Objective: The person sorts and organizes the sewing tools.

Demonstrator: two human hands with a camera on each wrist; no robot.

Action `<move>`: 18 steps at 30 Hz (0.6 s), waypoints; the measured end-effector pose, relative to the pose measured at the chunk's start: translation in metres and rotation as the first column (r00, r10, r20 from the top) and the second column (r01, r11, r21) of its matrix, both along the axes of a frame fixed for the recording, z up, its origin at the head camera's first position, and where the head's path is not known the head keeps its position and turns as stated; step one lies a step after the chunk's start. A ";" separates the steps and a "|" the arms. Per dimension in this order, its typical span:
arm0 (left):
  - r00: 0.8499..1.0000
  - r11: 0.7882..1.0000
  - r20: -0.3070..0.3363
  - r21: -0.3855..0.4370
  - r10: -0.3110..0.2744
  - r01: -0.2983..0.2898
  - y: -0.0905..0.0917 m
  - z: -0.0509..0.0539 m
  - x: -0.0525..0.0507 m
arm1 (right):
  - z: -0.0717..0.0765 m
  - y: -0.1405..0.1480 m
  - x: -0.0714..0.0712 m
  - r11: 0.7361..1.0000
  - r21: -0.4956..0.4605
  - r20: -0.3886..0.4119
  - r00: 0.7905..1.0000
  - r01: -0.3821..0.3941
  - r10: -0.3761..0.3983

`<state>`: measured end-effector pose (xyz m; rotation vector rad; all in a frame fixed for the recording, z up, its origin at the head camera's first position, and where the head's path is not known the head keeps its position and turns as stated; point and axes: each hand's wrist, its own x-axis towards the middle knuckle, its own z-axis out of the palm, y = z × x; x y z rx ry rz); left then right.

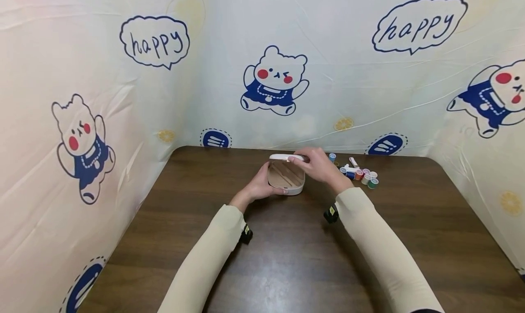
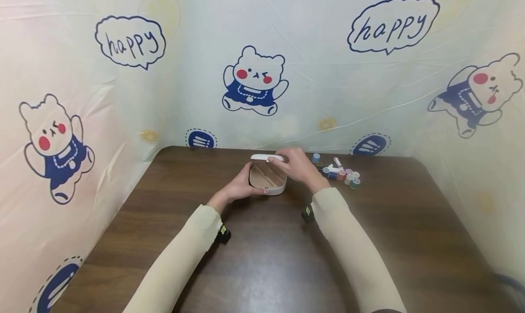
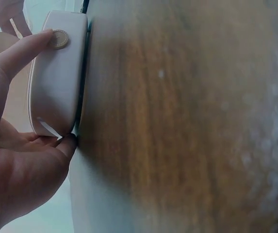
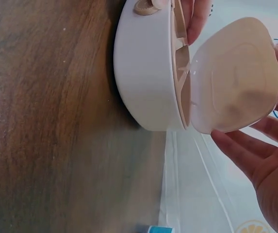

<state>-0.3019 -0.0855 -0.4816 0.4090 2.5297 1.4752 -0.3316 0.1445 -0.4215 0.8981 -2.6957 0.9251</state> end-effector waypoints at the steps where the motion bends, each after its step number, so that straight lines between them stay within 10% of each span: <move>1: 1.000 1.000 0.003 -0.002 0.002 -0.002 0.000 0.000 0.000 | 0.000 0.000 0.000 1.000 -0.002 0.001 1.000 -0.001 0.001; 18: 1.000 0.999 -0.004 -0.045 -0.004 0.004 -0.001 0.001 0.004 | 0.004 0.003 -0.004 0.998 -0.064 -0.015 0.999 0.029 -0.030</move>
